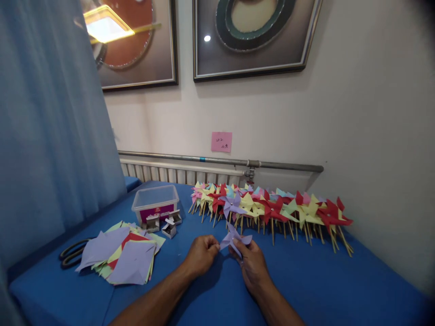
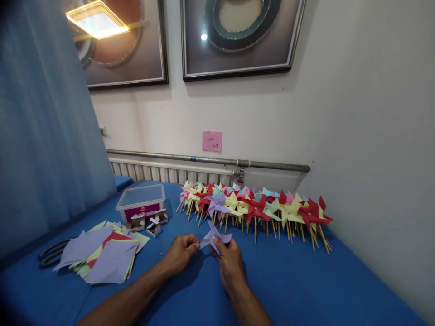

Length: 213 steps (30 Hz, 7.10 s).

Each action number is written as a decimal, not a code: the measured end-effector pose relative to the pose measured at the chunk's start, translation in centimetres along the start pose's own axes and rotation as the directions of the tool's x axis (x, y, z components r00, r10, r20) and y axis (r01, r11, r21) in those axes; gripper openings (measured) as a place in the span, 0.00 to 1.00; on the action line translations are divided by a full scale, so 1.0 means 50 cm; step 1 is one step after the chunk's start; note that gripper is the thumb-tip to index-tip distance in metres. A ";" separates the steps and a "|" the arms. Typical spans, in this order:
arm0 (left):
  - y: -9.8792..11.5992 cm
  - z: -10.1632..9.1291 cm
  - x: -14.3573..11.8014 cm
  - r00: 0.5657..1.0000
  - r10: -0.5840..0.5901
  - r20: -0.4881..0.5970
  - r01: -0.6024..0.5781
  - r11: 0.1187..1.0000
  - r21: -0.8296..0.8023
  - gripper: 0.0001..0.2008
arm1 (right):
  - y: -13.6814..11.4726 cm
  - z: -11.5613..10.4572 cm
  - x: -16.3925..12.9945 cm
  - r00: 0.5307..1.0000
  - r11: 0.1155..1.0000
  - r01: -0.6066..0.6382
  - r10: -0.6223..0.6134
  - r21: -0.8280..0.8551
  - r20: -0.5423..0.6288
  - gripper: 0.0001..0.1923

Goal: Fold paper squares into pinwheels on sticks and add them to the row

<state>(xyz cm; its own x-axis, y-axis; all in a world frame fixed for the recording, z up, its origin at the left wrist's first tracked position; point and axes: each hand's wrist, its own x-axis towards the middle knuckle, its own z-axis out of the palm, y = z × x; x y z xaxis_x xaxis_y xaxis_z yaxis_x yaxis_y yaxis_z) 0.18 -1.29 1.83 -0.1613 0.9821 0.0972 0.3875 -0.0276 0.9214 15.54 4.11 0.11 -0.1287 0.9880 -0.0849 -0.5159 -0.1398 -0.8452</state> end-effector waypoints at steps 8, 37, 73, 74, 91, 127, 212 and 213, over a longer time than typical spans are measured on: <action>-0.014 0.006 0.001 0.998 -0.039 0.054 0.043 0.997 -0.067 0.05 | -0.006 -0.002 0.001 1.000 1.000 -0.007 0.007 -0.026 0.022 0.19; 0.000 -0.011 0.015 0.992 -0.097 -0.078 0.054 0.899 -0.435 0.17 | 0.016 0.031 -0.067 0.928 0.484 0.362 -0.105 -0.797 0.358 0.08; -0.046 -0.008 0.023 0.997 -0.068 0.031 0.071 0.989 -0.128 0.12 | -0.265 -0.339 0.094 0.860 -0.047 -0.021 -0.510 -0.999 0.006 0.11; -0.046 -0.007 0.022 0.997 -0.068 0.033 0.072 0.990 -0.123 0.12 | -0.263 -0.338 0.094 0.862 -0.052 -0.028 -0.506 -0.998 0.003 0.11; -0.031 -0.007 0.017 0.996 -0.072 0.056 0.075 0.996 -0.052 0.15 | -0.276 -0.311 0.080 0.898 -0.117 -0.221 -0.411 -0.968 -0.155 0.16; -0.002 0.001 -0.044 0.971 0.126 0.201 -0.220 0.795 0.566 0.08 | -0.195 -0.250 0.005 0.784 -0.132 0.350 -0.500 -0.927 0.368 0.13; 0.021 0.025 -0.008 0.979 -0.198 -0.050 0.132 0.802 -0.583 0.16 | 0.018 -0.025 -0.020 0.981 0.990 0.013 0.015 -0.143 0.191 0.31; 0.020 0.025 -0.008 0.978 -0.203 -0.047 0.136 0.794 -0.593 0.16 | 0.018 -0.024 -0.022 0.980 0.991 0.004 0.023 -0.133 0.197 0.31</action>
<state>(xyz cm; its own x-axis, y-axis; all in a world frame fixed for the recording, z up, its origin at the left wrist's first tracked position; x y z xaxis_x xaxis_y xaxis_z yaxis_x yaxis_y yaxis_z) 1.76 -1.47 2.23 -0.2790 0.9574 -0.0744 -0.2522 0.0017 0.9677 16.25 2.96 -1.17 -0.3044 0.9525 0.0015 -0.3987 -0.1260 -0.9084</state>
